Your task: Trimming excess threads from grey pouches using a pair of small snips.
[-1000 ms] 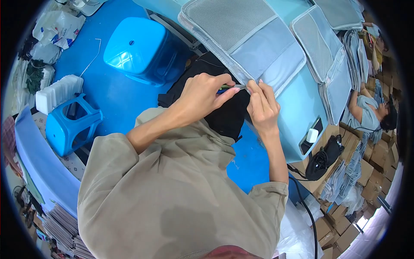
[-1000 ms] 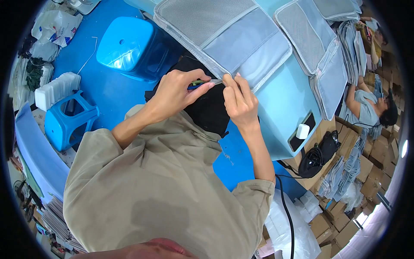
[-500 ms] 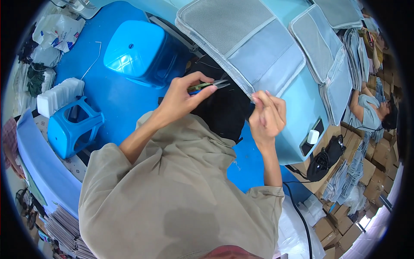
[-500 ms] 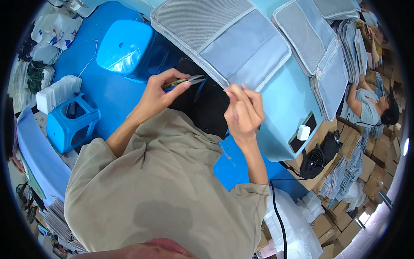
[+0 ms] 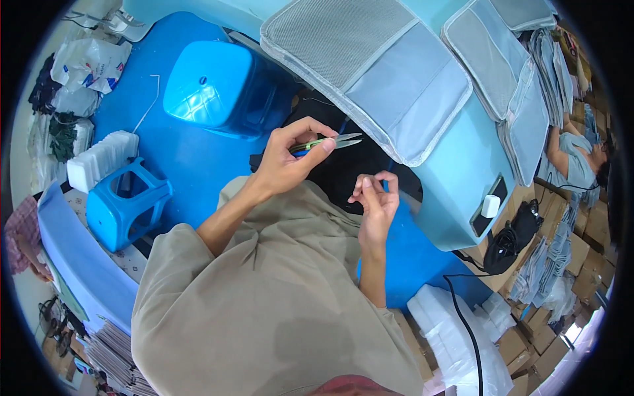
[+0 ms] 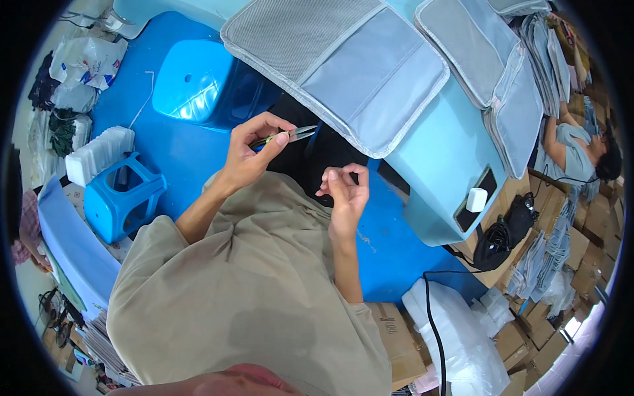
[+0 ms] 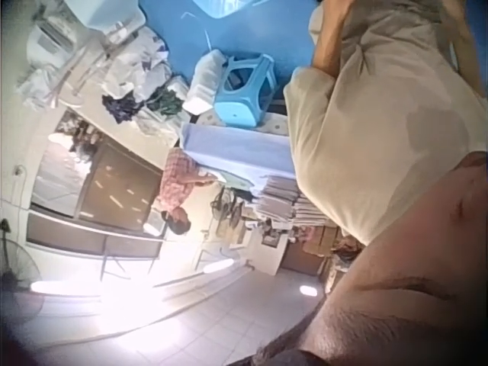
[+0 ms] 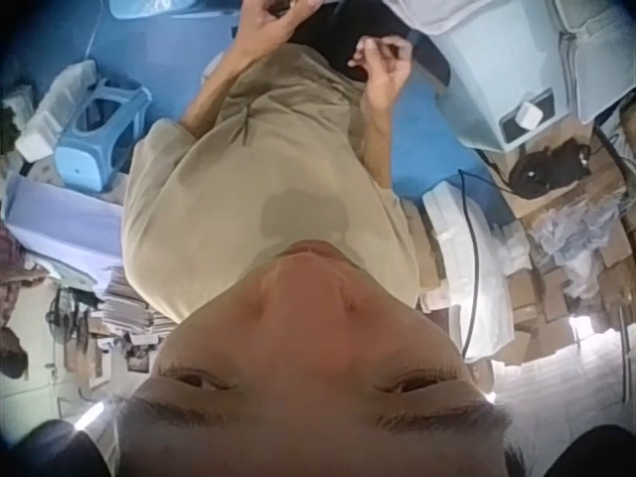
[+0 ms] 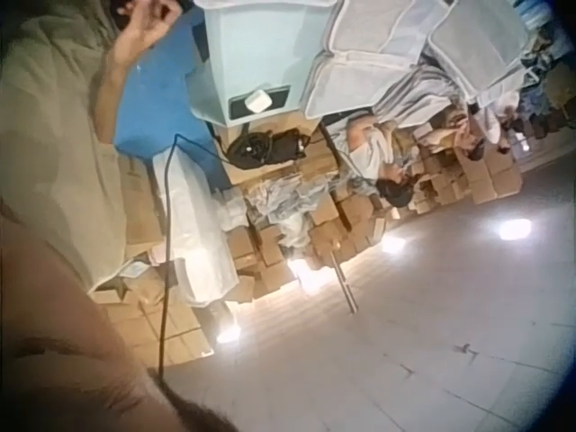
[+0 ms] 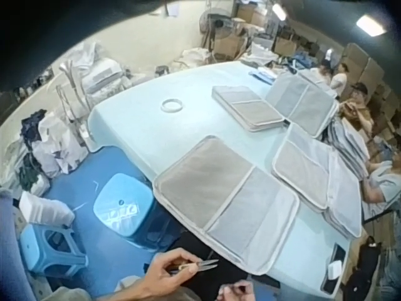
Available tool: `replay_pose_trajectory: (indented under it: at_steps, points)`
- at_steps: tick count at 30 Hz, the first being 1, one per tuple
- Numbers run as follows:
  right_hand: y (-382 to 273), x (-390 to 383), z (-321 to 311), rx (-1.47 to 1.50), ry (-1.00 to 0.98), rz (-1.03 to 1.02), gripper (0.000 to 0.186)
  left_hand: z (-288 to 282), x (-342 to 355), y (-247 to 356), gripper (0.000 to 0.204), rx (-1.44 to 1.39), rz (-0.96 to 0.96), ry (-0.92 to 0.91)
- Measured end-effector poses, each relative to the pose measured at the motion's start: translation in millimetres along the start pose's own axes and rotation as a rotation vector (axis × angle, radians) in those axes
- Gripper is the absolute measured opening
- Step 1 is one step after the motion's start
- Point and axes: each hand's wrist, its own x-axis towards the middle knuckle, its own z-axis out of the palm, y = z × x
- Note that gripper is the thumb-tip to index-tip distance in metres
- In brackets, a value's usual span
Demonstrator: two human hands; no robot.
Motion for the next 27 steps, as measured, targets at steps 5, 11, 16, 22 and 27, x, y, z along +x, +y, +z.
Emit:
replay_pose_trajectory:
  at_steps: [5, 11, 16, 22, 27]
  points:
    - [-4, 24, 8, 0.053, -0.108, 0.011, 0.014, -11, -2, 4, 0.019, -0.084, 0.06, -0.004]
    - [-23, 49, 17, 0.255, -0.168, 0.069, 0.029, -36, -5, -2, 0.018, -0.168, 0.039, 0.167]
    - [-18, 50, 24, 0.121, -0.061, 0.044, 0.029, -45, 10, -7, 0.048, -0.25, 0.03, 0.408]
    - [-25, 43, 11, 0.172, 0.03, -0.025, 0.027, -46, 24, -1, 0.058, -0.352, 0.03, 0.441]
    - [-31, 24, -11, 0.119, 0.153, -0.144, 0.024, -42, 34, -5, 0.025, -0.216, 0.117, 0.4]
